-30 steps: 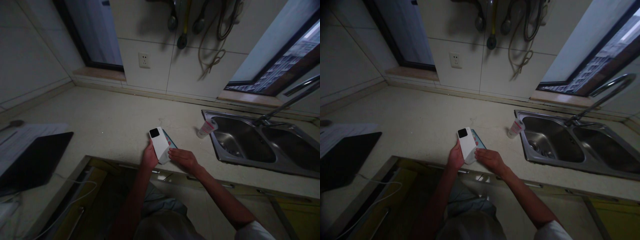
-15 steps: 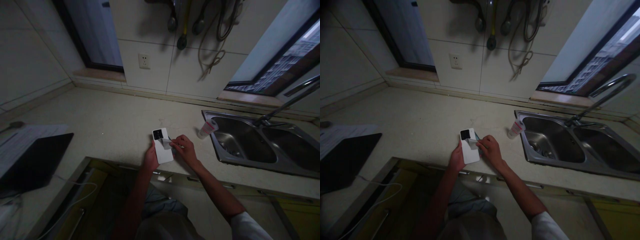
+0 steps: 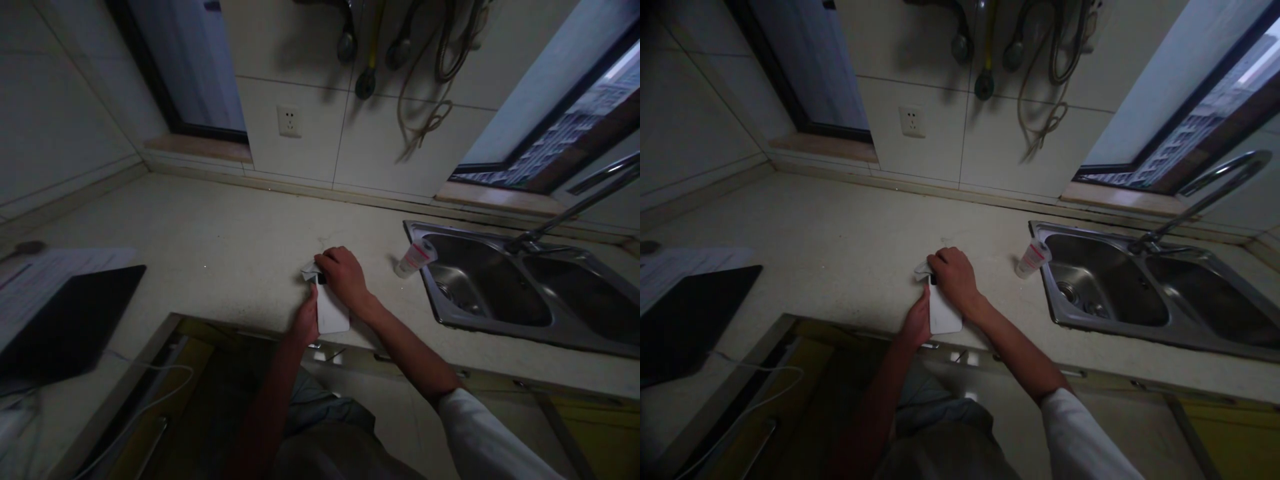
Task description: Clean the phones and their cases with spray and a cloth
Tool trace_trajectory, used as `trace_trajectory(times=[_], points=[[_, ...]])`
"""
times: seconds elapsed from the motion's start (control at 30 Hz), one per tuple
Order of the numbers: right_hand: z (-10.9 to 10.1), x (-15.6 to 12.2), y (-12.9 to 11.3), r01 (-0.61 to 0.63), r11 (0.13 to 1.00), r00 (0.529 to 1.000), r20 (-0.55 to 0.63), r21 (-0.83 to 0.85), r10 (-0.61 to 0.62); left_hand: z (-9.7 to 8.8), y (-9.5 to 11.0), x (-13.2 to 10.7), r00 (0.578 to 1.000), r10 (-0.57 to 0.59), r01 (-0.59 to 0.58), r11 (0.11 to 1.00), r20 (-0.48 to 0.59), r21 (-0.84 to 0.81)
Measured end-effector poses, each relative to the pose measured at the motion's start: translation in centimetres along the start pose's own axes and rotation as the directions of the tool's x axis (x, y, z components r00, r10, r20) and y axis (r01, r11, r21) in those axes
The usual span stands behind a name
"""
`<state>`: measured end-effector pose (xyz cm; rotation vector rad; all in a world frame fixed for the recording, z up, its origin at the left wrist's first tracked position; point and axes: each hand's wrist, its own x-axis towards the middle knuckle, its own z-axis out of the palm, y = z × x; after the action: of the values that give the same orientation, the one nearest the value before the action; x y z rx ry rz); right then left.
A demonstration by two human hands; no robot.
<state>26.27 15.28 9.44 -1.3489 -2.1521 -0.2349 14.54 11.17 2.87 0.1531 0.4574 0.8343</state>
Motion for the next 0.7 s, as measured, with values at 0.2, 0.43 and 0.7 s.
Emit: trace_trajectory(times=[0.2, 0.43, 0.7], points=[[0.7, -0.4, -0.7, 0.383, 0.922, 0.917, 0.096, 0.055, -0.387, 0.2, 0.0, 0.4, 0.996, 0.029, -0.035, 0.997, -0.090, -0.062], [0.5, -3.7, -0.3, 0.355, 0.926, 0.924, 0.105, 0.128, -0.369, -0.1, 0.6, 0.0, 0.993, 0.096, -0.103, 0.988, -0.067, -0.118], [-1.9, -4.0, 0.9, 0.313, 0.919, 0.940, 0.058, 0.240, -0.335, 0.0, 0.2, -0.8, 0.995, 0.094, -0.094, 0.995, -0.019, -0.022]])
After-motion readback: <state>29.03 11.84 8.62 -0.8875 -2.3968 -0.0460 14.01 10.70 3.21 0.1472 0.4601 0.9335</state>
